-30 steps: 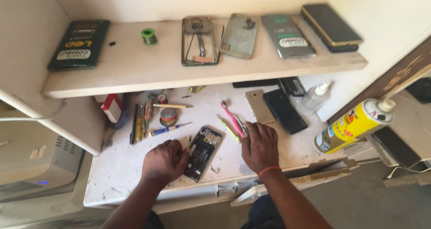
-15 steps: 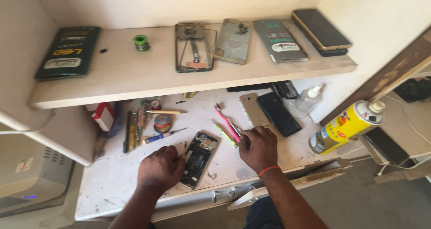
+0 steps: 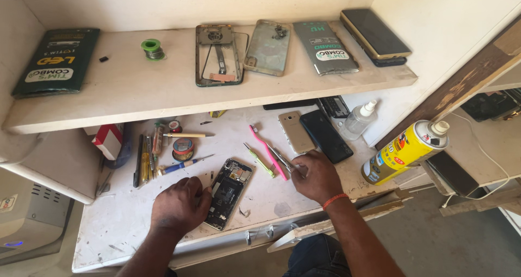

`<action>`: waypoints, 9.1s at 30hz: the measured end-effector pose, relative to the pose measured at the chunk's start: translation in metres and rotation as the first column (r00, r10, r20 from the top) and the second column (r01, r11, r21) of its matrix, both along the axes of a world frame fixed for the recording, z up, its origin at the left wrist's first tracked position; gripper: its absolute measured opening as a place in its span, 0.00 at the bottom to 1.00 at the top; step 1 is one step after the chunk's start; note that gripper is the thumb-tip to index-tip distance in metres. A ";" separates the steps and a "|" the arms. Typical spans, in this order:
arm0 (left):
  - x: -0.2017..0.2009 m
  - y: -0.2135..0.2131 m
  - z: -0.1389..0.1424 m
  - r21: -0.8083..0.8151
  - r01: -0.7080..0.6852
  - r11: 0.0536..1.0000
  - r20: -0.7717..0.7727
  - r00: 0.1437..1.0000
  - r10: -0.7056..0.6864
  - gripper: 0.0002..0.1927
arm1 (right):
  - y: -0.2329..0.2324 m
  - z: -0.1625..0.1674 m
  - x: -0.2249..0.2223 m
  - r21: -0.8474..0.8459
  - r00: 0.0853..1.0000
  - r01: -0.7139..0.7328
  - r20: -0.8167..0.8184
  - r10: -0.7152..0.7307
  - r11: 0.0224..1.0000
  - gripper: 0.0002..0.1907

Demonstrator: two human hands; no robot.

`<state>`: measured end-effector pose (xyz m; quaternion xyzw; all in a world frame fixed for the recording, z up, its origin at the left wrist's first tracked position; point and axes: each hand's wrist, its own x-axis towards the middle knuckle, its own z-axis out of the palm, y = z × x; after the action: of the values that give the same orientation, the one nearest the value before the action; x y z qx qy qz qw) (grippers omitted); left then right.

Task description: The person works at a repair bench on a disassembled smartphone, holding the phone chassis steady with one hand while using a toothbrush to brush its internal components and picking up small parts and tools such as a screwdriver and tweezers to work on the device. The phone remains open on the bench as they continue cleaning and manipulating its internals.

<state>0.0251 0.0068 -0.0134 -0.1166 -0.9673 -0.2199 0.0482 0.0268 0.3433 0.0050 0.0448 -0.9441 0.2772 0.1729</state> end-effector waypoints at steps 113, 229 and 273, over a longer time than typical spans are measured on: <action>0.002 -0.003 0.004 0.010 -0.002 1.000 -0.067 0.998 0.003 0.16 | -0.102 -0.062 -0.010 -0.879 0.993 -0.045 0.014 0.121 0.474 0.08; 0.003 -0.006 -0.001 -0.077 0.191 0.979 -0.184 0.962 -0.202 0.24 | -0.103 -0.059 -0.005 -0.885 0.991 0.035 -0.028 -0.128 0.465 0.03; 0.003 -0.006 -0.003 -0.084 0.201 0.976 -0.176 0.961 -0.213 0.24 | -0.103 -0.056 -0.004 -0.888 0.994 0.002 -0.047 -0.096 0.460 0.02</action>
<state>0.0279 0.0004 -0.0168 -0.2382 -0.9480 -0.1801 0.1100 0.0224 0.2402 -0.0515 -0.0661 -0.6552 0.7194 0.2210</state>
